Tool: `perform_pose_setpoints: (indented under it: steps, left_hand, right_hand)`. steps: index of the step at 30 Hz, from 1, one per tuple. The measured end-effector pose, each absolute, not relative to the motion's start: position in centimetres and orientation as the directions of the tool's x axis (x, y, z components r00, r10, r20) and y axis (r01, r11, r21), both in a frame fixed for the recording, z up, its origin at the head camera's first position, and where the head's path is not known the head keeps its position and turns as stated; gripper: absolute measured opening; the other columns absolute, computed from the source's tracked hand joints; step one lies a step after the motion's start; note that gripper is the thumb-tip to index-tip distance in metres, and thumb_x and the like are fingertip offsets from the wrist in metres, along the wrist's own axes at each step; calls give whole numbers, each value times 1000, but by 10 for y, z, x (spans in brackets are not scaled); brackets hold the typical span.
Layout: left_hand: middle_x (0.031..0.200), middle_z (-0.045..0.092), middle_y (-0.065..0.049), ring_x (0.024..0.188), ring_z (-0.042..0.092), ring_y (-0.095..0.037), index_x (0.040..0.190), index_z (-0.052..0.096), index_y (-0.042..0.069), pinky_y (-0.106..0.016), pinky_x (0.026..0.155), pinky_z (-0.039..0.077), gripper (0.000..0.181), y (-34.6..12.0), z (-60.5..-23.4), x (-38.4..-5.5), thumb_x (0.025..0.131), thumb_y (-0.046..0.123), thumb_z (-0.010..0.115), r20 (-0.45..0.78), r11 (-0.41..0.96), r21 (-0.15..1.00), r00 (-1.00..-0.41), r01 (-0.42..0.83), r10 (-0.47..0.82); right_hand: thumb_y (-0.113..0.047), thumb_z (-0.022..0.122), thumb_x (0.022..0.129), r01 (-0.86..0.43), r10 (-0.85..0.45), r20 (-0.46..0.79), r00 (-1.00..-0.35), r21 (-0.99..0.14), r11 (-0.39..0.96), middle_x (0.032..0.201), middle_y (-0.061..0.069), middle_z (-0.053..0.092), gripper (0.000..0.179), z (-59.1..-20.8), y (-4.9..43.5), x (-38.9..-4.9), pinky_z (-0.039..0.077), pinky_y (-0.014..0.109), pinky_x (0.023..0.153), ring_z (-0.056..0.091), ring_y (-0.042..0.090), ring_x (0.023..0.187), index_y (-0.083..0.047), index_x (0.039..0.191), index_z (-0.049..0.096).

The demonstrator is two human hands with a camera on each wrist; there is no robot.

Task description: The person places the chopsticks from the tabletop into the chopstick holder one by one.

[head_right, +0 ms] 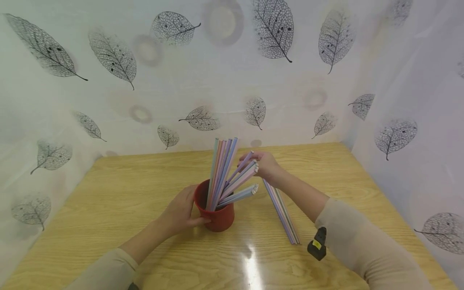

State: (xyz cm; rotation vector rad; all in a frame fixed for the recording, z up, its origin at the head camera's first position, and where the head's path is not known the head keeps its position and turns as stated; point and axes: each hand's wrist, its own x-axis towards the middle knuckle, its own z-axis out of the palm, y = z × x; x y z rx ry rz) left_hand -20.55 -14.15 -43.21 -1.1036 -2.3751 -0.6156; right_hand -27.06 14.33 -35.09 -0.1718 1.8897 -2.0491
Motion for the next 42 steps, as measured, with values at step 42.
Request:
perform_pose_setpoints:
  steps: [42]
  left_hand:
    - [127,54,-14,119,51,-27,134,42,-3,-41,103,42,90,-140,-434,-205,82,71,44,556,579,225,-591,784,584]
  right_hand:
    - [-4,61,89,228,-205,-345,-916,-868,442,77,5,68,29,-389,211,-265,58,32,70,67,11,68,18,107,56]
